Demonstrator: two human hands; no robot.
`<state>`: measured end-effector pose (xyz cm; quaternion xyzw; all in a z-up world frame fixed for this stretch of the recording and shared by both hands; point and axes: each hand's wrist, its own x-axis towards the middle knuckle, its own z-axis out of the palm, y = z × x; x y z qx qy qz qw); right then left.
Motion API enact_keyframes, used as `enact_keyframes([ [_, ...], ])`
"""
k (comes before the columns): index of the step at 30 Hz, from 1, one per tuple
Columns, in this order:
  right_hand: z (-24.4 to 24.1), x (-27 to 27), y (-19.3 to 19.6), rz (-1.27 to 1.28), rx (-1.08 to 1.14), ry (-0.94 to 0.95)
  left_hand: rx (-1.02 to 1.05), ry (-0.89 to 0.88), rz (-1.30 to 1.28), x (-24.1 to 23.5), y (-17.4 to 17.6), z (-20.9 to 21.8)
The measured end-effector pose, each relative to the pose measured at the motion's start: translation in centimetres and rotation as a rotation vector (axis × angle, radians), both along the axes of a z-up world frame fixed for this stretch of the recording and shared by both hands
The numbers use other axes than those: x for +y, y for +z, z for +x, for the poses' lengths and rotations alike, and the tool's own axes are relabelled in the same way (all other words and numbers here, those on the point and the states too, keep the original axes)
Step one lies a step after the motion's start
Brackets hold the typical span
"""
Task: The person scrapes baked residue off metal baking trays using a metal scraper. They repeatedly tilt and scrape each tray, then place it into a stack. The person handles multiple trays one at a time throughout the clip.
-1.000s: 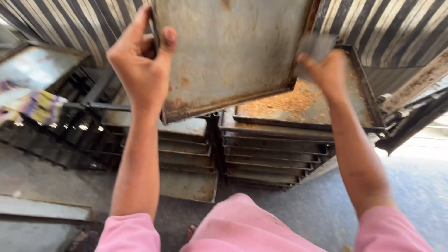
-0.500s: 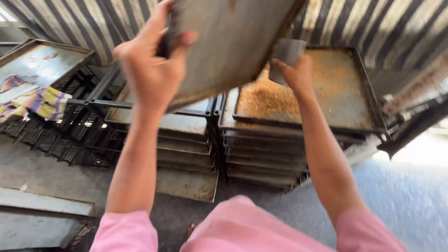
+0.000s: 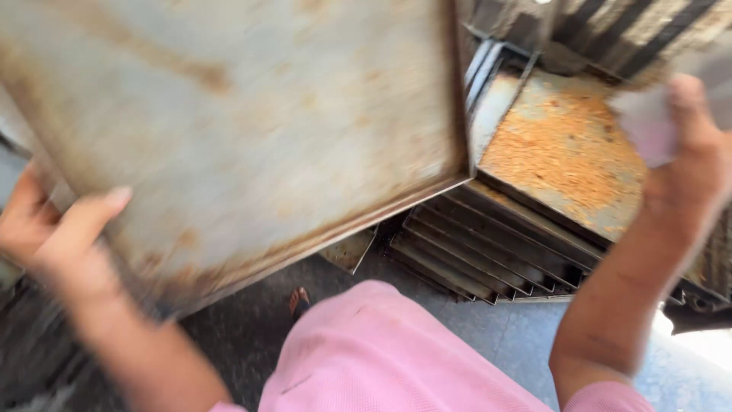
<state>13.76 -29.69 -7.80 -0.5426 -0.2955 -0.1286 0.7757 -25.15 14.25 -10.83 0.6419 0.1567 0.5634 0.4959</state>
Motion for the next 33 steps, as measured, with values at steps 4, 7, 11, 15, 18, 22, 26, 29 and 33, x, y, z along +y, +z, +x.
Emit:
enact_keyframes([
  [4,0.9,-0.7,-2.5,-0.065,0.154,-0.022,-0.16,-0.148,-0.849,0.9,-5.3,-8.2],
  [7,0.6,1.2,-4.8,-0.108,0.156,-0.074,-0.036,0.111,-0.624,1.3,-10.2,-12.2],
  [11,-0.2,5.4,-6.7,-0.149,0.25,0.03,0.132,0.382,-0.453,1.6,-15.6,-14.2],
  [15,-0.7,11.3,-6.7,-0.294,0.179,0.11,0.129,0.563,-0.591,2.3,-19.0,-11.0],
  [18,-1.6,15.5,-7.3,-0.382,0.157,0.134,0.048,0.404,-0.634,2.3,-20.8,-8.6],
  [22,-3.5,19.6,-8.9,-0.511,0.174,0.149,0.035,0.293,-0.67,3.3,-23.1,-6.4],
  [26,-5.3,22.4,-9.9,-0.553,0.308,0.085,0.027,0.204,-0.805,5.3,-26.2,-3.6],
  [29,-7.0,22.8,-10.6,-0.596,0.356,-0.05,-0.034,0.124,-0.836,7.5,-29.4,0.1],
  [33,-7.4,22.5,-11.3,-0.63,0.34,-0.047,-0.08,0.122,-0.872,8.4,-33.9,5.8],
])
